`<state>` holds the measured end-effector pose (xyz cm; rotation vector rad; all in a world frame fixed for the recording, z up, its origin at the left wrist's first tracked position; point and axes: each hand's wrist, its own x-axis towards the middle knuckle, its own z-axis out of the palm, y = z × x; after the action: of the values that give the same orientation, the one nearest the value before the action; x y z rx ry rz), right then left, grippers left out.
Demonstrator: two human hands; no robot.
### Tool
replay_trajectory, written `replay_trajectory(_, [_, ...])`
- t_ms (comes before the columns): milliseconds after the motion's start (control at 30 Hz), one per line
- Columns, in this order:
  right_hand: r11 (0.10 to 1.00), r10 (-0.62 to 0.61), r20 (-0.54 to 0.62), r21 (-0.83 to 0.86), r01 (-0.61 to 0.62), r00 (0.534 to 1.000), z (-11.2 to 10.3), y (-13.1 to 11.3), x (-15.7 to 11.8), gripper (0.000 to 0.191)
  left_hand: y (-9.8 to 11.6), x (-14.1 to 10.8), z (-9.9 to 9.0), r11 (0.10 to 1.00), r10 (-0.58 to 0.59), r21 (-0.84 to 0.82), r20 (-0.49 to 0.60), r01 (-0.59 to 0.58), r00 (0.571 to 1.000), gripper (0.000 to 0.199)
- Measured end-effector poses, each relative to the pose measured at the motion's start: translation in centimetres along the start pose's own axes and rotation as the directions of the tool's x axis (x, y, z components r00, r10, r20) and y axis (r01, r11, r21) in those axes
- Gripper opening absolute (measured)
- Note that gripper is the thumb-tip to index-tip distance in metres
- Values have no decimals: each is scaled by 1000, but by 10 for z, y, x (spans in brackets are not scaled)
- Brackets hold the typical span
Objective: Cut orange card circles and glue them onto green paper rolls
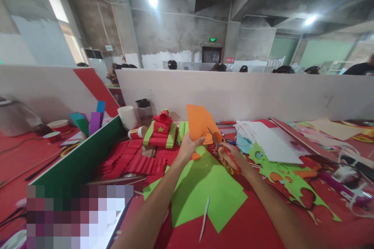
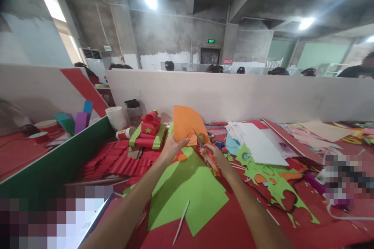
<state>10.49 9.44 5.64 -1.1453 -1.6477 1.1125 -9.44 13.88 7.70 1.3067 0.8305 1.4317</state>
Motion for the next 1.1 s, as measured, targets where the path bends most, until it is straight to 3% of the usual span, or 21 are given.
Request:
replay_trajectory(133, [999, 36, -19, 34, -35, 999, 2, -4, -3, 56, 1, -1, 0, 1000, -8, -4, 11, 8, 1000, 48])
replay_trajectory(867, [1000, -16, -18, 16, 17, 1000, -4, 7, -1, 51, 0, -1, -1, 999, -35, -3, 60, 35, 998, 51])
replay_trajectory(1100, [998, 55, 54, 34, -57, 997, -7, -8, -6, 63, 8, -4, -3, 996, -85, 30, 108, 82, 991, 50])
